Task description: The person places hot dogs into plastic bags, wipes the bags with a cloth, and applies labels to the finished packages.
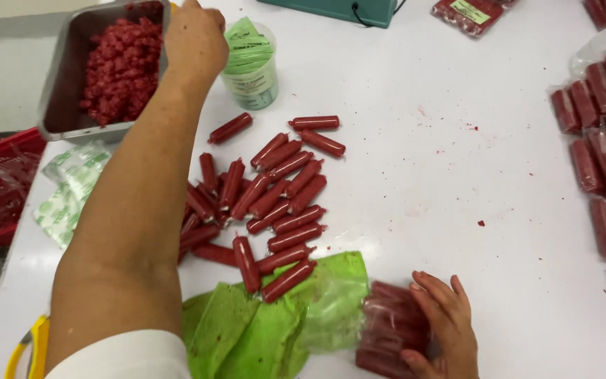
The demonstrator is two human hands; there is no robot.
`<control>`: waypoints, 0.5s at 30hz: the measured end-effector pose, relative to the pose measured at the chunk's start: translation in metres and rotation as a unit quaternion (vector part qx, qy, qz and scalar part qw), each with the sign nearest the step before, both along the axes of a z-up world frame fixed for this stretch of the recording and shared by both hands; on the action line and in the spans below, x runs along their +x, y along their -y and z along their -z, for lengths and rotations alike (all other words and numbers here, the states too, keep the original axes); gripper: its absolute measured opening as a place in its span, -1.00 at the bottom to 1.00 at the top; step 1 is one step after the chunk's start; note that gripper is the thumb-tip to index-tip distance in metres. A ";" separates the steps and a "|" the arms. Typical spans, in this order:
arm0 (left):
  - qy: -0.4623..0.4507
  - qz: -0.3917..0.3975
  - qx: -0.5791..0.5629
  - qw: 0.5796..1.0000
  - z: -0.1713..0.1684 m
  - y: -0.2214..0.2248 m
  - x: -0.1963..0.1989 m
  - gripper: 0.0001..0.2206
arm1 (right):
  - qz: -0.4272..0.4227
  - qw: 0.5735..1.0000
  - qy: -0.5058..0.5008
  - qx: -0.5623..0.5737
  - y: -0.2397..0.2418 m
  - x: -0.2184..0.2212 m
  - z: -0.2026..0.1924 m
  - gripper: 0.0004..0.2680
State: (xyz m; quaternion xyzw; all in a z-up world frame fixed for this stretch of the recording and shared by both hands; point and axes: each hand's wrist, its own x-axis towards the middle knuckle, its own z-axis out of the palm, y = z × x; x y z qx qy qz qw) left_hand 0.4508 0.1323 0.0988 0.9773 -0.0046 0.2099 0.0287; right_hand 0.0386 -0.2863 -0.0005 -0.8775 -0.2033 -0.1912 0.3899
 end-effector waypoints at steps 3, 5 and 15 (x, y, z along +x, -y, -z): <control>-0.038 -0.014 0.045 0.998 0.021 0.001 0.034 -0.81 | -0.022 0.999 -0.012 -0.029 0.008 0.002 0.025 -0.51; -0.043 -0.015 0.041 0.998 0.040 -0.006 0.040 -0.83 | -0.015 0.999 -0.027 -0.026 0.004 0.000 0.017 -0.59; 0.027 -0.001 0.020 0.999 0.066 -0.033 0.050 -0.87 | -0.006 1.000 -0.015 0.008 -0.011 0.001 0.000 -0.81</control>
